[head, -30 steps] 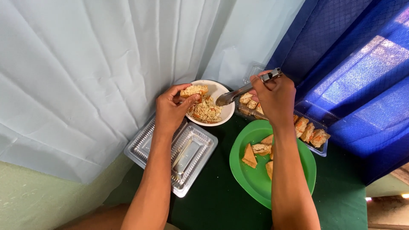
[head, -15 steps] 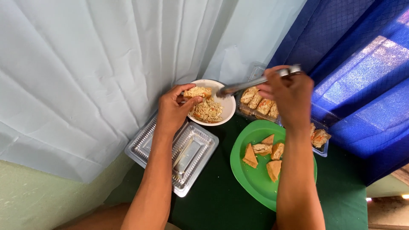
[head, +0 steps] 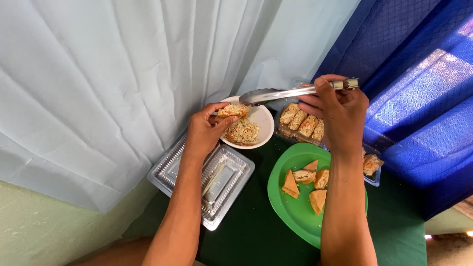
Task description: Filling fried tofu puffs with a vegetable and meat mixture using metal tongs
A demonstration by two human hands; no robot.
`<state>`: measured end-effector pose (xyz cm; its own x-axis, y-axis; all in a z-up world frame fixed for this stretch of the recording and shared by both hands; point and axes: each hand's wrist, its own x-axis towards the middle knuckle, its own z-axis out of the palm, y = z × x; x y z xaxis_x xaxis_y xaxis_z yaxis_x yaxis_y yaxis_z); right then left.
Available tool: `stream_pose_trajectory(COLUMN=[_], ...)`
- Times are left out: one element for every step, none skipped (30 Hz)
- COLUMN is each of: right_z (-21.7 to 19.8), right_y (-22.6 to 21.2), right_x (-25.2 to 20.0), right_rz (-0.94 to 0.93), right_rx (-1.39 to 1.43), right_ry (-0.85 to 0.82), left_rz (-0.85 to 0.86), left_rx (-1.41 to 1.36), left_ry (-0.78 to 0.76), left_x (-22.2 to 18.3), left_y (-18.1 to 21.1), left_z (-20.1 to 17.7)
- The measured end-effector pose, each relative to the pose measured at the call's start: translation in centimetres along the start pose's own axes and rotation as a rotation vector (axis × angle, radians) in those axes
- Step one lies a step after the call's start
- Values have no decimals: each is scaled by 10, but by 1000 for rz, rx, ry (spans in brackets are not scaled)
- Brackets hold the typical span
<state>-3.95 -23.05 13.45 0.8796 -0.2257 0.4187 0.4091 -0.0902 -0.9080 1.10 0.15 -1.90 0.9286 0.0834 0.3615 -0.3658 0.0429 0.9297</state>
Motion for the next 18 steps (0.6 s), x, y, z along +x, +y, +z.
stream_pose_trajectory(right_z=[-1, -2, -2, -3, -1, 2, 4, 7, 10, 12, 12, 12, 13, 12, 12, 12, 11, 9], right_y=[1, 4, 6, 8, 10, 11, 13, 15, 18, 20, 26, 31, 38, 38, 39, 39, 40, 40], right_x=[1, 2, 4, 5, 5, 5, 4, 4, 4, 4, 6, 7, 8, 8, 9, 10, 10, 11], right_rz=[20, 20, 70, 121, 120, 178, 235, 234, 269, 304, 303, 346, 392, 394, 411, 427, 427, 435], right_rx=[27, 27, 74, 122, 122, 126, 132, 134, 117, 101, 101, 130, 159, 159, 161, 163, 164, 166], right_ry=[20, 20, 32, 44, 43, 16, -9, -9, -13, -18, -17, -10, -5, -6, 8, 21, 20, 35], left_rz=[-3, -2, 6, 14, 14, 10, 6, 8, 4, 1, 2, 2, -1, -2, 5, 13, 13, 23], left_rx=[-1, 0, 1, 3, 3, -1, -4, -3, 8, 19, 18, 1, -16, -16, -37, -58, -57, -46], left_ry=[-1, -1, -6, -10, -9, -11, -14, -14, -16, -17, -18, -20, -21, -20, -14, -8, -7, -7], left_x=[1, 1, 1, 1, 1, 0, 0, 1, 1, 1, 2, 2, 1, 1, 1, 1, 0, -1], left_y=[-3, -4, -4, -5, -5, -6, -7, -6, -6, -6, -6, -7, -9, -9, -9, -8, -6, -3], left_z=[-1, -1, -1, -1, -1, -1, -2, -2, -2, -1, 0, 2, 2, 3, 3, 3, 3, 4])
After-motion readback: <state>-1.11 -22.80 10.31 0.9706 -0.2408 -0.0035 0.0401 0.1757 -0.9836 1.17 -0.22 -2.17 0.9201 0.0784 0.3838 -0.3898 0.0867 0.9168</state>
